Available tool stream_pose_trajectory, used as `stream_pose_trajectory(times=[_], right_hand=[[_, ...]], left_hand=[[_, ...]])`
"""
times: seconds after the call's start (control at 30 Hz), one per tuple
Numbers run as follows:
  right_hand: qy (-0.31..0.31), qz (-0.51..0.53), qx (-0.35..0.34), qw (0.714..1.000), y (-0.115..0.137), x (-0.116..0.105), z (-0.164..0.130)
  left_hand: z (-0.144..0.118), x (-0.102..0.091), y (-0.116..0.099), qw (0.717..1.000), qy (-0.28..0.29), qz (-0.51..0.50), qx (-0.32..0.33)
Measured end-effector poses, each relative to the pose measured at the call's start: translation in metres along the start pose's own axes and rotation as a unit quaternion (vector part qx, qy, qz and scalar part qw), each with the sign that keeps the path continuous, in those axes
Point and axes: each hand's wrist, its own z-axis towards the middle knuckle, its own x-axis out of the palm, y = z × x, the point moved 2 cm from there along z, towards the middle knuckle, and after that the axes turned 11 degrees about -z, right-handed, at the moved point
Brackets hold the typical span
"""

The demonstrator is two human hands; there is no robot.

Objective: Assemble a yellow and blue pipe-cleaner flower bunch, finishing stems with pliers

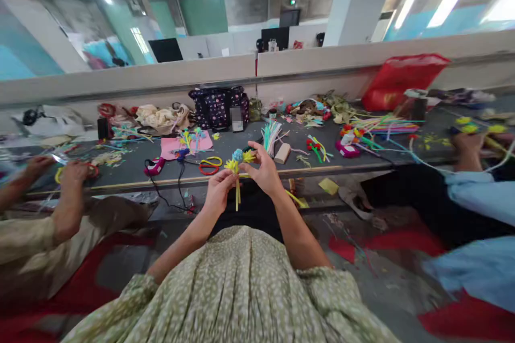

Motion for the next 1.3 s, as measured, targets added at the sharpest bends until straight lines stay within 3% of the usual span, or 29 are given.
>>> stream_pose_trajectory(times=[0.43, 0.63, 0.8, 1.13, 1.3], right_hand=[[-0.043, -0.027, -0.002, 0.999, 0.000, 0.007, -0.005], [-0.179, -0.203, -0.091, 0.958, 0.022, -0.002, -0.022], [-0.086, -0.238, -0.123, 0.960, 0.029, 0.013, -0.038], [-0.052, -0.224, -0.113, 0.967, 0.025, 0.030, -0.044], [-0.021, -0.198, -0.115, 0.973, 0.024, 0.033, -0.045]], left_hand=[[0.000, 0.000, 0.007, 0.998, 0.000, -0.003, 0.059], [0.000, -0.005, 0.005, 0.983, -0.043, 0.084, 0.160], [-0.004, -0.005, -0.001, 0.959, -0.050, 0.148, 0.236], [-0.009, -0.007, -0.001, 0.930, -0.043, 0.202, 0.303], [-0.009, -0.009, 0.002, 0.930, -0.044, 0.213, 0.297]])
